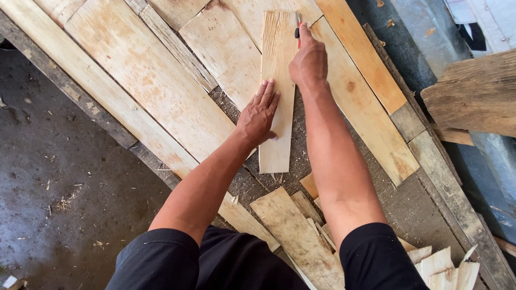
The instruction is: Cutting and arranging thin wooden planks on a workbench.
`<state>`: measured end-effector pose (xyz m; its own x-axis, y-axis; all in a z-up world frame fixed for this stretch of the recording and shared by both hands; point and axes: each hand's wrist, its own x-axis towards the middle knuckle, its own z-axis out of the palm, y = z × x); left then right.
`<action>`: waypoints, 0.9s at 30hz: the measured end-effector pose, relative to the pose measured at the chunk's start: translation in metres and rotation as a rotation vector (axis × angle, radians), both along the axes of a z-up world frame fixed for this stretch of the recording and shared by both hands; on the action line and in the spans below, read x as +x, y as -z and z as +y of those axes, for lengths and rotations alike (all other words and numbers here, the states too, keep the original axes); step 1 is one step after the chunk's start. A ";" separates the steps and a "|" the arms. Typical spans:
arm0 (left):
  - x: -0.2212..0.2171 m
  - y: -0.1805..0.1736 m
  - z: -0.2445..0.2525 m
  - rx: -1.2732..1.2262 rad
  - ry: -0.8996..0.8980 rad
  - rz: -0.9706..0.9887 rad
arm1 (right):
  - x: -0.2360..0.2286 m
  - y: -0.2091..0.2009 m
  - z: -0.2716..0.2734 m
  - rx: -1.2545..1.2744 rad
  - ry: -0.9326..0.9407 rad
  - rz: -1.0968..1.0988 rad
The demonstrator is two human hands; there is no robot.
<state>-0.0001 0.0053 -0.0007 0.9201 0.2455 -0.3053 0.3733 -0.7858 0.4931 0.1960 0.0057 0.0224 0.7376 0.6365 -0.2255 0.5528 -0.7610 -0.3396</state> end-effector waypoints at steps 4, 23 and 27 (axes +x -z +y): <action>0.001 -0.004 0.001 0.022 -0.008 0.007 | -0.001 -0.007 0.001 0.029 -0.068 -0.008; 0.001 -0.005 -0.003 0.091 0.040 0.052 | -0.054 -0.026 -0.050 -0.024 0.067 0.108; 0.000 0.000 -0.004 0.090 0.024 0.018 | -0.057 0.003 -0.069 0.065 0.044 0.076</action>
<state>-0.0004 0.0012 -0.0007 0.9206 0.2508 -0.2993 0.3621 -0.8353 0.4138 0.1394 -0.0635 0.0193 0.7476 0.6188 -0.2410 0.4901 -0.7590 -0.4286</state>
